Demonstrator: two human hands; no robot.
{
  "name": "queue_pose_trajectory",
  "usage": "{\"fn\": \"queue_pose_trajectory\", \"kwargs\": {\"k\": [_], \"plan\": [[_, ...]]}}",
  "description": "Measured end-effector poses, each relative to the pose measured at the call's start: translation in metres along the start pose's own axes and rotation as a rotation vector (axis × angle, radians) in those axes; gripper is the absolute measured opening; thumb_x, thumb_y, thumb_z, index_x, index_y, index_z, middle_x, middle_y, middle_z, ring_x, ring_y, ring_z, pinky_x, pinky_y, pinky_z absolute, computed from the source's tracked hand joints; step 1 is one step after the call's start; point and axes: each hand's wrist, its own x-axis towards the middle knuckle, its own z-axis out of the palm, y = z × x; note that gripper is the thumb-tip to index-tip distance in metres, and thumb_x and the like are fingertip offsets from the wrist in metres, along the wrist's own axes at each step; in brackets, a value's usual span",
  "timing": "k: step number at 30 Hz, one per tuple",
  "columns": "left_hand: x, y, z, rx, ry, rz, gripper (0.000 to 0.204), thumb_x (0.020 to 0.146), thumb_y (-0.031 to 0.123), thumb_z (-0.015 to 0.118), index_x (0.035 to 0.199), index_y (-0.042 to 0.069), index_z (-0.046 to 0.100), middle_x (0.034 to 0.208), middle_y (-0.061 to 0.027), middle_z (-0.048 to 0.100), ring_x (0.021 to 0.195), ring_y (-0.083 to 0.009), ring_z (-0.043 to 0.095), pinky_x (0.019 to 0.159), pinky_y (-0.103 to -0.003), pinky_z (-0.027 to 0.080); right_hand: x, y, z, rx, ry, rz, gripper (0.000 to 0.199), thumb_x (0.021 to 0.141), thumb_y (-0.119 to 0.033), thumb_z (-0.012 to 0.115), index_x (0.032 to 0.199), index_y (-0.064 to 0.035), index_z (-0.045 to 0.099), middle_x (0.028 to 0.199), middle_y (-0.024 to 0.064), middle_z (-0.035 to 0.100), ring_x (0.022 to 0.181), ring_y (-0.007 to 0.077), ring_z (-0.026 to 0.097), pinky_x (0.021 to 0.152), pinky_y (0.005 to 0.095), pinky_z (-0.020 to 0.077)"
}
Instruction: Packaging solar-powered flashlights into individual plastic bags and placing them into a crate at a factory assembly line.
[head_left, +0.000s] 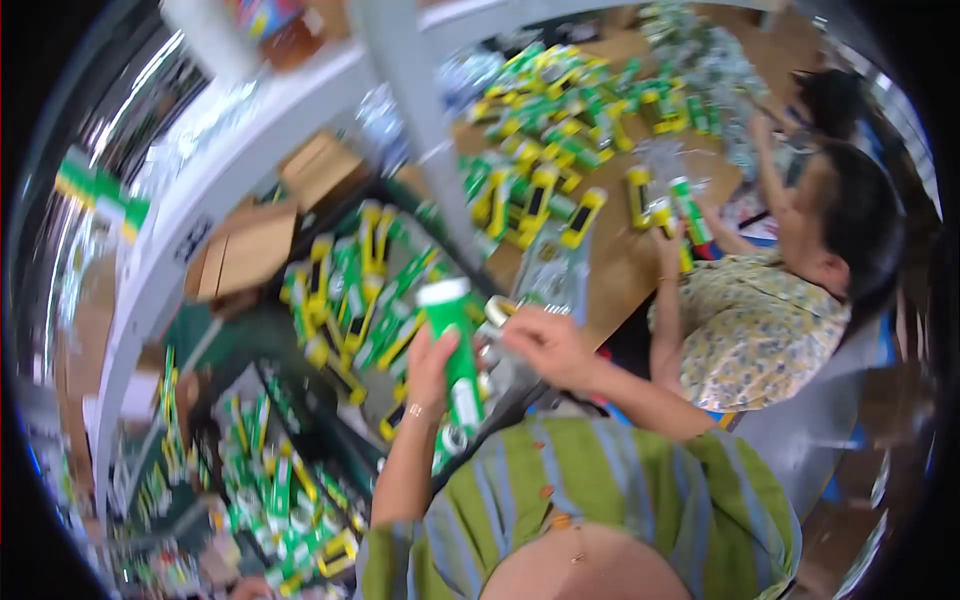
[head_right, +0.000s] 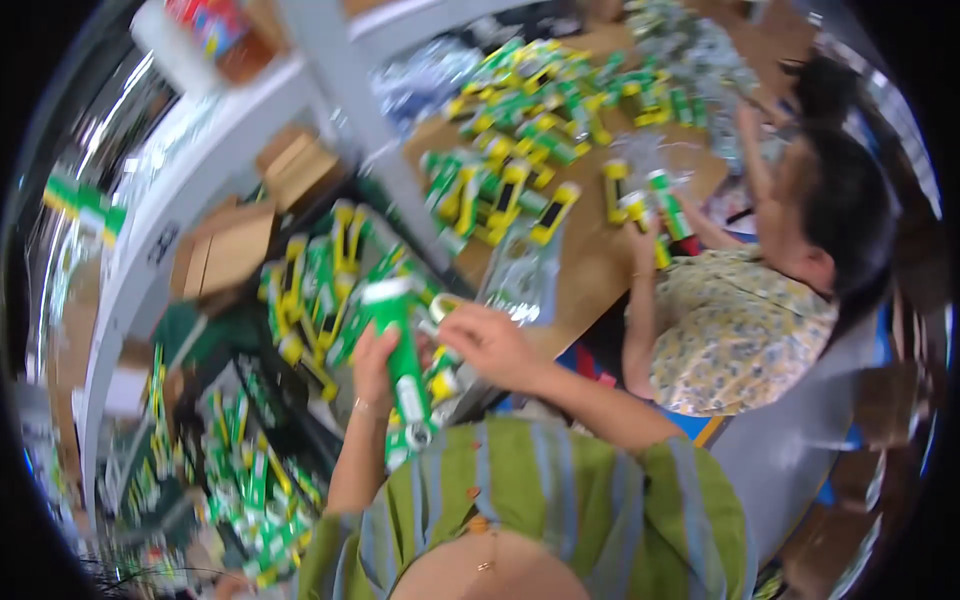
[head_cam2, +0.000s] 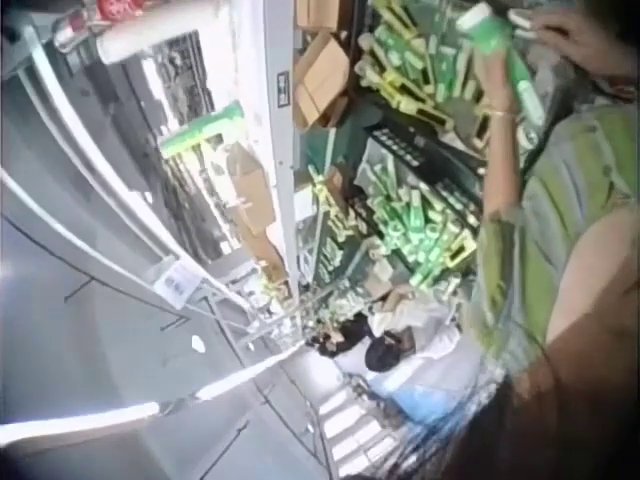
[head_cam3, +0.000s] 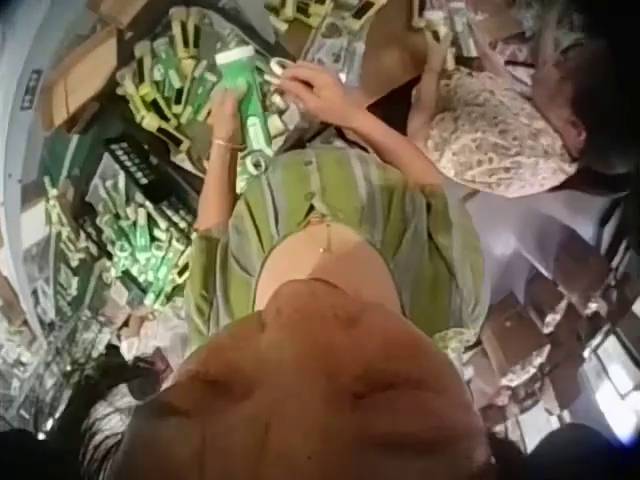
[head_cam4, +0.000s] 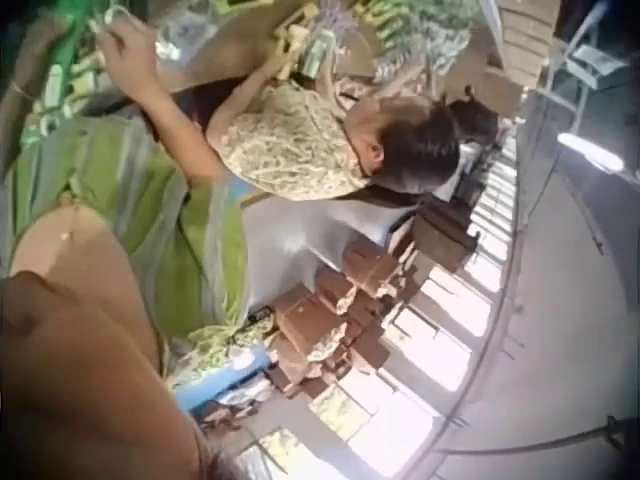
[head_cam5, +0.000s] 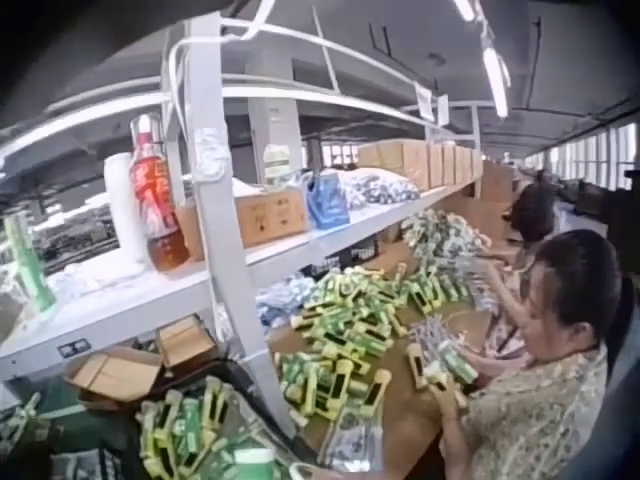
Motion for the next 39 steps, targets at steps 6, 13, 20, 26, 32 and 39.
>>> {"fn": "queue_pose_trajectory", "kwargs": {"k": [6, 13, 20, 26, 32, 39], "plan": [[-0.005, -0.014, -0.003, 0.189, -0.127, -0.048, 0.057, 0.078, 0.002, 0.061, 0.126, 0.005, 0.029, 0.101, -0.0063, 0.051, 0.083, -0.0119, 0.055, 0.071, -0.027, 0.048, 0.007, 0.020, 0.005, 0.128, -0.212, 0.018, 0.008, 0.081, -0.008, 0.059, 0.082, -0.0006, 0.059, 0.073, 0.0085, 0.056, 0.066, 0.0198, 0.054, 0.060, 0.0296, 0.0422], [-0.003, -0.023, -0.001, 0.663, -0.044, 0.218, 0.067, 0.069, 0.006, 0.066, 0.125, 0.001, 0.031, 0.108, -0.0108, 0.047, 0.099, -0.0183, 0.047, 0.088, -0.033, 0.039, 0.012, 0.035, 0.007, 0.092, -0.285, 0.046, 0.007, 0.080, -0.007, 0.060, 0.082, -0.0005, 0.060, 0.075, 0.0091, 0.058, 0.069, 0.0220, 0.055, 0.061, 0.0309, 0.0429], [0.002, -0.027, 0.003, 0.571, 0.056, 0.212, 0.047, 0.080, 0.011, 0.058, 0.120, -0.001, 0.038, 0.102, -0.0113, 0.051, 0.093, -0.0200, 0.049, 0.082, -0.032, 0.040, 0.016, 0.037, 0.007, 0.049, -0.239, 0.035, 0.009, 0.080, -0.012, 0.059, 0.081, -0.0026, 0.059, 0.074, 0.0120, 0.056, 0.067, 0.0289, 0.056, 0.060, 0.0357, 0.0445], [0.000, -0.018, 0.011, 0.868, 0.095, 0.363, 0.039, 0.082, 0.011, 0.057, 0.114, -0.006, 0.045, 0.099, -0.0172, 0.053, 0.084, -0.0294, 0.053, 0.074, -0.033, 0.043, 0.021, 0.039, 0.006, -0.224, -0.165, 0.008, 0.012, 0.075, -0.011, 0.064, 0.080, -0.0009, 0.062, 0.076, 0.0137, 0.059, 0.071, 0.0298, 0.058, 0.061, 0.0371, 0.0455], [0.010, -0.033, 0.001, 0.834, 0.072, 0.336, 0.050, 0.076, 0.010, 0.067, 0.118, -0.006, 0.044, 0.102, -0.0151, 0.055, 0.089, -0.0229, 0.055, 0.076, -0.032, 0.044, 0.024, 0.047, 0.001, -0.282, -0.227, 0.090, 0.018, 0.074, -0.016, 0.063, 0.077, 0.0014, 0.060, 0.074, 0.0198, 0.058, 0.069, 0.0370, 0.058, 0.062, 0.0428, 0.0461], [0.057, -0.023, 0.024, 0.448, -0.053, -0.005, 0.044, 0.072, 0.000, 0.065, 0.110, -0.003, 0.042, 0.097, -0.0102, 0.061, 0.089, -0.0136, 0.058, 0.078, -0.027, 0.046, 0.033, 0.067, -0.050, -0.065, -0.439, 0.222, 0.018, 0.078, -0.019, 0.062, 0.082, -0.0013, 0.061, 0.076, 0.0167, 0.061, 0.074, 0.0341, 0.059, 0.063, 0.0393, 0.0457]]}}
